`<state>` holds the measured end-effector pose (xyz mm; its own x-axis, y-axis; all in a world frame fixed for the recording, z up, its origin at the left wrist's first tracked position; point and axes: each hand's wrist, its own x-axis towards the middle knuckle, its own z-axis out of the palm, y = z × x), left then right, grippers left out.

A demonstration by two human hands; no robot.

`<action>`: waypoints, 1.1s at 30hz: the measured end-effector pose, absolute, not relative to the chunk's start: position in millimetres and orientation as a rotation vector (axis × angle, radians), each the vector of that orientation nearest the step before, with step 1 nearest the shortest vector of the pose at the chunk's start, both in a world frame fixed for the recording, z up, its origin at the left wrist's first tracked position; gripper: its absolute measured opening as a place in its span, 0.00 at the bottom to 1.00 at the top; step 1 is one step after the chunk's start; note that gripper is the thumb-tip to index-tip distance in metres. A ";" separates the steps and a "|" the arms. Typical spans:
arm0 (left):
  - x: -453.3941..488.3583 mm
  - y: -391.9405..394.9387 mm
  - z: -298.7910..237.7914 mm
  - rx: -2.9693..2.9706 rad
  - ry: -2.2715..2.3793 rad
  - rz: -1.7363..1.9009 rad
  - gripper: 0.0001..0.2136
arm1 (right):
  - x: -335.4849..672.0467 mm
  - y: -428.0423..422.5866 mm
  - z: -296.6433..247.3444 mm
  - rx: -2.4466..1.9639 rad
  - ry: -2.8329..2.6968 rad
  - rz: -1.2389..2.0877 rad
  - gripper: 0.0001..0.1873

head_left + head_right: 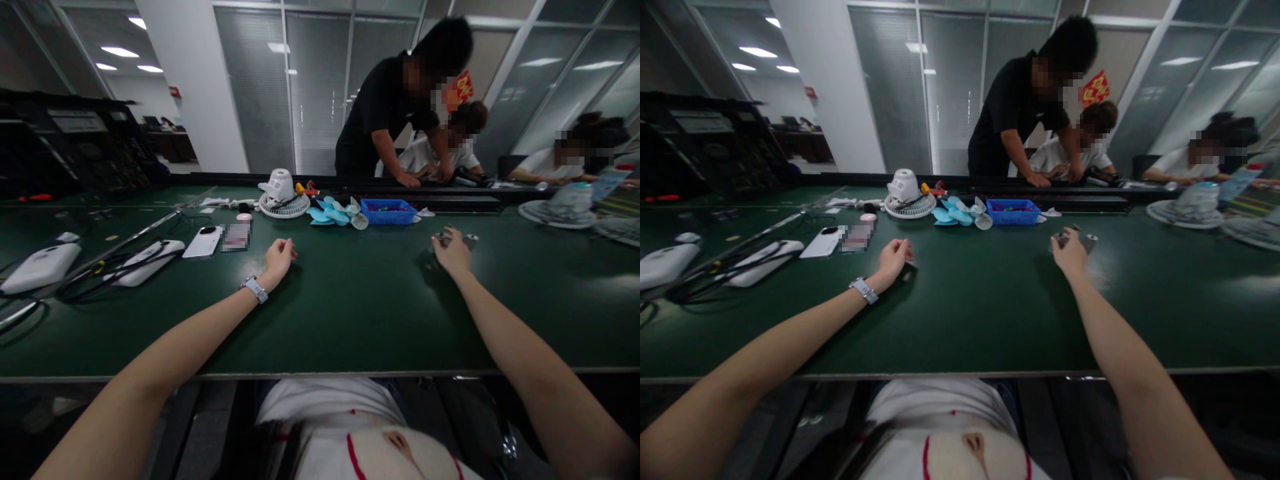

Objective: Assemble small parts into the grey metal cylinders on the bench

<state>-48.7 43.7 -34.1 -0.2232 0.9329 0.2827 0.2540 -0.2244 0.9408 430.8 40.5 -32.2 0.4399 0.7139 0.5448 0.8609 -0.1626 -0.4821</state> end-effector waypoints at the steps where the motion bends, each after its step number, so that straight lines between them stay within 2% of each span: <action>1: -48.3 42.5 -33.0 1.424 1.464 1.510 0.10 | 431.9 42.6 -36.9 -1.951 -1.265 -0.164 0.33; 3: -47.2 40.2 -30.5 1.390 1.493 1.543 0.10 | 433.6 46.7 -43.3 -1.992 -1.145 -0.029 0.34; 5: -46.1 38.2 -28.2 1.372 1.508 1.561 0.11 | 434.6 49.7 -45.3 -2.000 -1.106 0.016 0.31; 28: -46.8 38.0 -28.0 1.375 1.489 1.552 0.15 | 434.5 47.8 -35.9 -2.071 -1.160 0.008 0.27; 33: -36.7 21.1 -22.6 1.789 1.457 1.533 0.13 | 401.0 44.4 -27.9 -2.015 -1.143 -0.122 0.24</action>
<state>-36.7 21.1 -22.6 -0.1262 0.8572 0.4993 0.4551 -0.3972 0.7970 401.0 44.4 -27.9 0.5873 0.6806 0.4380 0.7579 -0.2726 -0.5927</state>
